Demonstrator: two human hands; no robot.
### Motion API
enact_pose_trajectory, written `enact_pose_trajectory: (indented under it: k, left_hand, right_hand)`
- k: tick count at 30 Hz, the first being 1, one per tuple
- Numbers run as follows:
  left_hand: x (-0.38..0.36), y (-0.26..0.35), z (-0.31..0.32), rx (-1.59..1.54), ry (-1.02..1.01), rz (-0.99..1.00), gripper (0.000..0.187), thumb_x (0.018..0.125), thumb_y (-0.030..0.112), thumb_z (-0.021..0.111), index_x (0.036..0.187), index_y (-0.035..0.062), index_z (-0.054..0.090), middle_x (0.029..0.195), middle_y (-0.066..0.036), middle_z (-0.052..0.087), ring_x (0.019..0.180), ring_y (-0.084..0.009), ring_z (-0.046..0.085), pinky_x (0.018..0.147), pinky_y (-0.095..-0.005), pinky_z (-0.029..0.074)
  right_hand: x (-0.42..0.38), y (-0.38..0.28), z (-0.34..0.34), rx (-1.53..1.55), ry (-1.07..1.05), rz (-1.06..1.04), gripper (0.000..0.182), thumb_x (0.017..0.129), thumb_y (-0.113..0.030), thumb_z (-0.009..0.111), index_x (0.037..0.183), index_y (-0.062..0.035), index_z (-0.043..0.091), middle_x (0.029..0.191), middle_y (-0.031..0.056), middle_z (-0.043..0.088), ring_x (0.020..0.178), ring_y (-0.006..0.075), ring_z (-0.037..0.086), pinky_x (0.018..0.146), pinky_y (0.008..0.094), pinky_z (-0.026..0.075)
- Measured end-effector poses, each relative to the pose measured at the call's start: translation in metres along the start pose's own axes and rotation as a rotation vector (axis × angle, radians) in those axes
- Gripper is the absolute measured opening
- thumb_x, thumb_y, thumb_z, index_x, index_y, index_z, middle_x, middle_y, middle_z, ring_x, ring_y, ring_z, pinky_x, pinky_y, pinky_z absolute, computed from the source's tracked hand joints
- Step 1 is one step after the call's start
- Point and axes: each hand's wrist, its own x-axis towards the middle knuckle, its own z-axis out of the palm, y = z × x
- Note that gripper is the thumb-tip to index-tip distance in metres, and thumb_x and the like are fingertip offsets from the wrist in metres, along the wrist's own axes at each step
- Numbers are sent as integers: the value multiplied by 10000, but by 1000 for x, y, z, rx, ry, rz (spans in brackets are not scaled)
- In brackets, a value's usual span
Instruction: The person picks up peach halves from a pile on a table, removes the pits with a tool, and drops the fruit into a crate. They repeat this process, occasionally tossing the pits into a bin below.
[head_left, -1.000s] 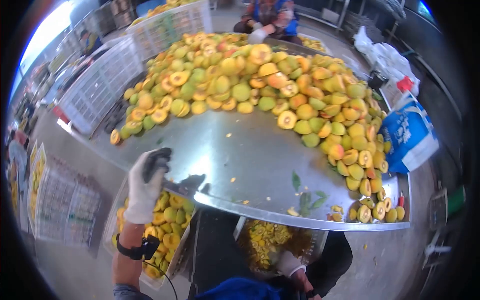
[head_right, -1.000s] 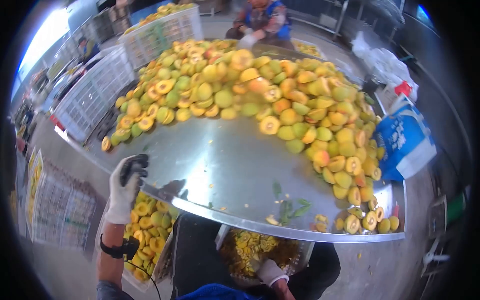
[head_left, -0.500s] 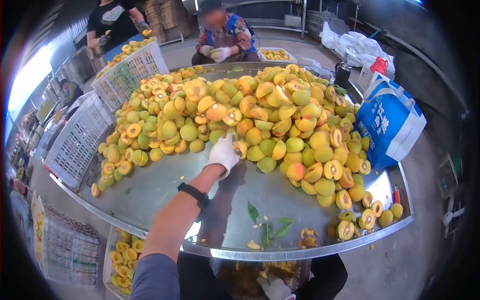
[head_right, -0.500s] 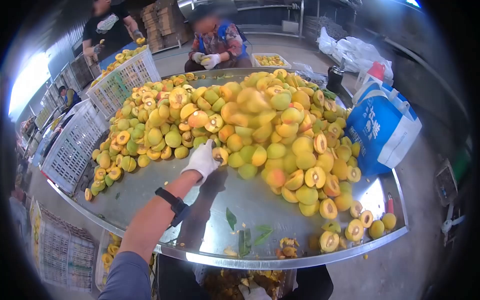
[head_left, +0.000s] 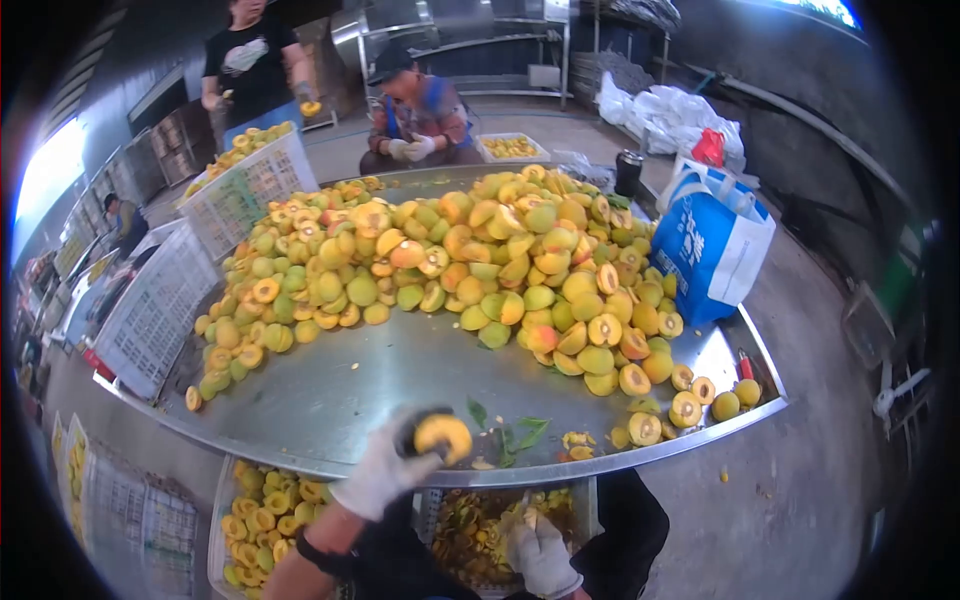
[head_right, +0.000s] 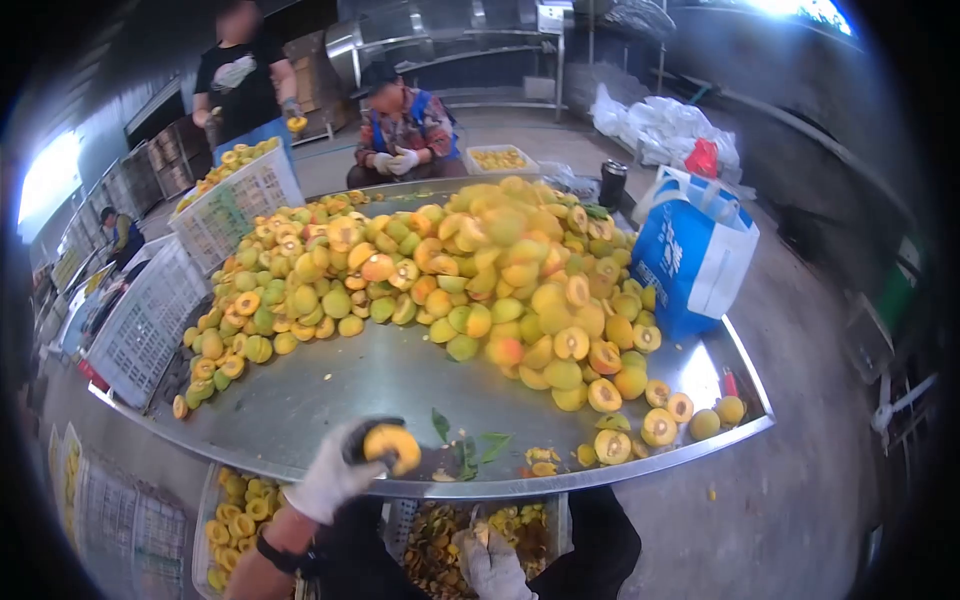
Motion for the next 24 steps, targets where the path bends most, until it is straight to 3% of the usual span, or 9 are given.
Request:
enact_pose_trajectory:
  k: [1,4,8,10,11,12,14,19,24]
  left_hand:
    - [-22,1,11,-34,-19,-23,489,766,-33,700,1234,-23,557,1146,-129,604,1068,-183,602,956,-295,493]
    - [-65,1,45,-118,-90,-68,474,787,29,705,1240,-4,571,1118,-123,592,1062,-178,589,936,-284,482]
    - [-98,-37,69,-373,115,-16,446,878,130,638,1280,-26,523,1195,-118,571,1104,-173,546,948,-298,441]
    - [-101,-77,89,-734,266,-16,418,933,202,596,1260,-41,503,1160,-75,580,1038,-148,570,905,-296,474]
    - [-95,-88,83,-175,385,215,413,961,265,558,1243,-36,519,1126,-76,601,1016,-159,591,895,-299,486]
    - [-93,-97,83,-490,327,3,467,984,375,482,1217,-25,542,1071,-77,629,968,-173,619,880,-310,504]
    - [-92,-101,83,-867,409,-277,638,993,564,343,1158,-1,590,990,-84,671,881,-180,659,847,-331,535]
    - [-95,-66,70,-856,257,-197,604,1020,506,319,1159,-23,575,1023,-95,654,931,-155,637,871,-315,524]
    - [-99,-81,80,-796,307,-93,423,1021,369,431,1143,-10,572,1050,-102,644,929,-174,640,843,-313,535]
  right_hand:
    - [-9,-36,22,18,22,-96,303,1016,-303,437,1016,-25,559,687,-58,461,609,43,455,526,213,371]
    - [-1,-39,39,-150,136,-246,289,1016,-288,440,1003,-26,562,705,-41,485,618,60,450,528,233,373]
    - [-16,-30,58,-160,145,-216,276,1016,-248,432,1053,-23,586,816,8,550,755,81,481,662,255,417]
    - [-16,-23,61,-209,85,-179,306,990,-264,459,1091,-4,585,898,122,597,834,213,540,710,344,456]
    - [-5,-12,54,-317,91,-213,341,970,-290,481,1102,7,581,900,198,612,863,317,580,722,399,471]
    - [0,2,44,-431,101,-234,380,950,-317,502,1114,18,577,901,274,626,891,420,620,734,454,485]
    - [-12,-5,41,-606,70,-357,261,937,-229,548,1067,-5,581,917,208,644,846,352,637,695,416,492]
    - [-26,-35,49,-730,-31,-356,191,911,-200,595,996,-29,585,829,187,652,712,402,633,610,460,499]
    - [-23,-32,49,-944,-123,-537,230,926,-232,577,1027,-26,595,829,224,641,772,427,621,645,480,496]
